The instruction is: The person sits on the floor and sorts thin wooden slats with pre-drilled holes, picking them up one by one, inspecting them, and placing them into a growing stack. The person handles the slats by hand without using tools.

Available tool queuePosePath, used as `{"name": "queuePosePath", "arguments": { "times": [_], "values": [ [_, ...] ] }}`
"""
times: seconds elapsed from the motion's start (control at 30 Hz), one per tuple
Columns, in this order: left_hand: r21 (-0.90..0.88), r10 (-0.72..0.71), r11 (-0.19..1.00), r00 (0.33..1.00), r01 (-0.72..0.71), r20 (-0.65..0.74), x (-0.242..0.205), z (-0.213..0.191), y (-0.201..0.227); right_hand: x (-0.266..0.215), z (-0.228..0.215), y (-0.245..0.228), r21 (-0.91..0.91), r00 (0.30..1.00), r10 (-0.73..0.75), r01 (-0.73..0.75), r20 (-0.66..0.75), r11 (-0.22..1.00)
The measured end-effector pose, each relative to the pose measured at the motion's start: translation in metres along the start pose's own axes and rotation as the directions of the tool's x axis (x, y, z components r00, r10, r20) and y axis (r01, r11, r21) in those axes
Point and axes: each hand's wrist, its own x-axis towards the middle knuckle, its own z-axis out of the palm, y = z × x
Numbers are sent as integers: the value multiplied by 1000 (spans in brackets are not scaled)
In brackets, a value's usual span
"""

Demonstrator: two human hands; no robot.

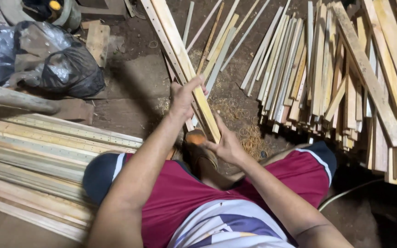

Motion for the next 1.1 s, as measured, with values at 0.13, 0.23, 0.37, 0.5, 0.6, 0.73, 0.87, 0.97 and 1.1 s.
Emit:
{"name": "queuePosePath", "arguments": {
  "times": [0.13, 0.23, 0.37, 0.5, 0.6, 0.73, 0.87, 0.97, 1.1],
  "values": [
    [-72, -10, 997, 985, 23, 170, -13, -9, 49, -15, -5, 37, 103, 999, 25, -28, 38, 994],
    [-246, -119, 945, 928, 214, 353, 0, -27, 81, -25, -7, 36, 99, 948, 28, -62, 316, 993],
    [-239, -130, 954, 967, 183, 220, -12, -36, 95, -32, -9, 42, 209, 874, 96, -219, 476, 953],
    [-271, 8, 936, 754, 225, 656, -6, -34, 109, -31, -20, 49, 337, 833, 24, -249, 553, 908],
    [-263, -42, 930, 783, 258, 621, -27, -14, 126, -31, -31, 60, 580, 747, -237, -236, 622, 780],
    [-167, 3, 983, 916, 70, 402, -30, 2, 127, -38, -36, 71, 436, 827, -81, -207, 556, 875],
    [-255, 12, 966, 978, 42, 207, -20, 20, 139, -47, -36, 82, 789, 966, 149, -259, 212, 557],
    [-173, 88, 984, 976, -53, 199, -31, 13, 130, -38, -30, 82, 999, 959, 285, -13, -3, 52],
    [-162, 37, 987, 991, -15, 131, -47, 32, 107, -29, -34, 61, 999, 893, 449, 24, -35, 29]
  ]
}}
